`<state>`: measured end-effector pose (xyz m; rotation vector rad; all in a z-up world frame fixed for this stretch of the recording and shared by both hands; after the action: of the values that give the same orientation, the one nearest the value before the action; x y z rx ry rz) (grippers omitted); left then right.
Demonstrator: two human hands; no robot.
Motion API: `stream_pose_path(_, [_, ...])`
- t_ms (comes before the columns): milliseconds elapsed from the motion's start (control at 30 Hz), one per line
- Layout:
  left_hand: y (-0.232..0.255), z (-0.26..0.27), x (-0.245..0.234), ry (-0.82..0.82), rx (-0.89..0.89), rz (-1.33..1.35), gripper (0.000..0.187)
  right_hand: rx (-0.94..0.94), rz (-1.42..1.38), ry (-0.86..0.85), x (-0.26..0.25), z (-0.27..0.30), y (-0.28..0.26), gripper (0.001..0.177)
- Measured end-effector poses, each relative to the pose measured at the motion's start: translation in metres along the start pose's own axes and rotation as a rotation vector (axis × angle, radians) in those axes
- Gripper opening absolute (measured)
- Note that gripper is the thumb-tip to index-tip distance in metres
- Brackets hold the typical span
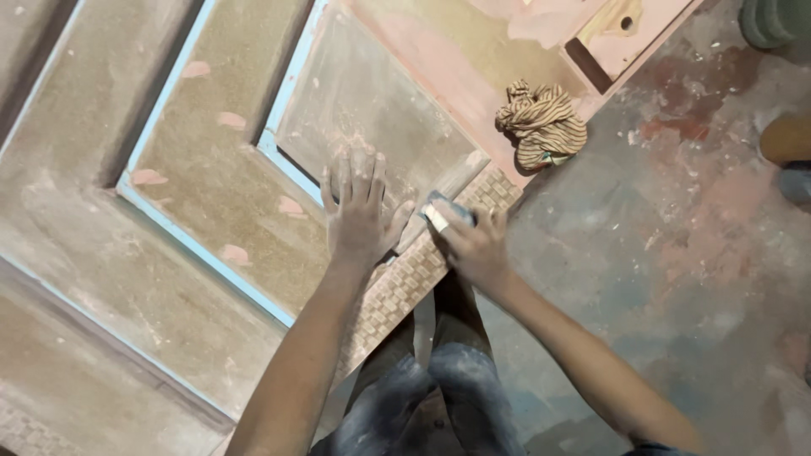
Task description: The person sands a wooden door panel using a sanding block. They move the block across the surface and edges of the door, focusing on smoothing the wood.
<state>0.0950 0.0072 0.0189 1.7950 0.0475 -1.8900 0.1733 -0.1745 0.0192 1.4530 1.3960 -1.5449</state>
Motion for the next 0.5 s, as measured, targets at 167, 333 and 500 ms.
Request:
stream_pose_path(167, [-0.003, 0.003, 0.004, -0.058, -0.026, -0.029, 0.075, 0.258, 0.084, -0.089, 0.013, -0.007, 0.021, 0.026])
stream_pose_path(333, [0.000, 0.000, -0.002, -0.014, -0.013, -0.010, 0.080, 0.116, 0.005, 0.034, 0.000, -0.003, 0.018, 0.026])
stream_pose_path(500, [-0.004, 0.005, 0.003, -0.019, -0.023, -0.019, 0.079, 0.321, 0.025, -0.124, 0.041, 0.002, 0.015, 0.010])
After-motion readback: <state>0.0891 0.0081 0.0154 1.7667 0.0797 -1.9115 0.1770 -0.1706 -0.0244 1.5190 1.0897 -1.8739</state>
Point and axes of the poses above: each hand's wrist, its own z-axis away from the middle knuckle, its own x-axis out of the palm, y = z × x, the point moved 5 cm from there along -z, towards the middle knuckle, and after that the axes turned 12 degrees about -y, right-handed, at the moved point
